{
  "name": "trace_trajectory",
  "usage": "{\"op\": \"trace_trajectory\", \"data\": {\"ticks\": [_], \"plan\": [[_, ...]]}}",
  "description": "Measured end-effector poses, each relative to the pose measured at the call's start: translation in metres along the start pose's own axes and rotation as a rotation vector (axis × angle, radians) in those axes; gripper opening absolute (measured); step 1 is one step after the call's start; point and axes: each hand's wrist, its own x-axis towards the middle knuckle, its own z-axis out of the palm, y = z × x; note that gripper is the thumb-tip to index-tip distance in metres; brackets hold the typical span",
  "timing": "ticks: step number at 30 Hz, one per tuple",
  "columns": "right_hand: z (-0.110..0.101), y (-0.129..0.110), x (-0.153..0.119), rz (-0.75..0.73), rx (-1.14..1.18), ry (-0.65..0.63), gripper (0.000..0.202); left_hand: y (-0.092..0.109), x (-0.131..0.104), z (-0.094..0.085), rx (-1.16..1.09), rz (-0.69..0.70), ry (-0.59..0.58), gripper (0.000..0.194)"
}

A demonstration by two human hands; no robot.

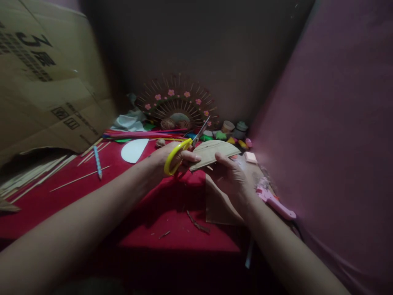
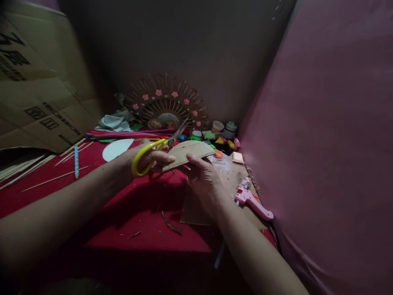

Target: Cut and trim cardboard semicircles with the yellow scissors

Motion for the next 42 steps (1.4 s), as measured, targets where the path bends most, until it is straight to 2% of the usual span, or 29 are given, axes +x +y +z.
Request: {"op": "trace_trajectory", "data": {"ticks": [6, 10, 12, 15, 19, 23, 30, 35, 42], "plan": [[-0.006, 0.001, 0.009, 0.019, -0.091, -0.057, 0.027, -0.014, 0.01, -0.003, -0.063, -0.073, 0.019, 0.019], [-0.007, 0.012, 0.012, 0.023, -0.105, 0.086, 0.024, -0.028, 0.016, -0.003, -0.19, -0.112, -0.075, 0.021], [-0.009, 0.016, 0.013, 0.007, -0.087, 0.139, 0.025, -0.031, 0.018, -0.002, -0.231, -0.113, -0.075, 0.022], [-0.011, 0.019, 0.014, -0.029, -0.059, 0.132, 0.026, -0.033, 0.019, -0.001, -0.235, -0.109, -0.051, 0.026], [-0.012, 0.021, 0.012, -0.03, -0.074, 0.142, 0.018, -0.034, 0.02, -0.002, -0.186, -0.113, -0.052, 0.026], [-0.014, 0.023, 0.012, 0.052, -0.124, 0.2, 0.016, -0.038, 0.022, -0.004, -0.115, -0.111, -0.027, 0.027], [-0.018, 0.024, 0.014, 0.163, -0.084, 0.219, 0.016, -0.039, 0.021, -0.003, -0.199, -0.134, -0.1, 0.028], [-0.017, 0.02, 0.016, 0.224, 0.015, 0.304, 0.022, -0.04, 0.022, -0.003, -0.325, -0.133, -0.156, 0.029], [-0.024, 0.012, 0.018, 0.317, 0.182, 0.194, 0.027, -0.035, 0.015, -0.005, -0.562, -0.099, -0.291, 0.021]]}}
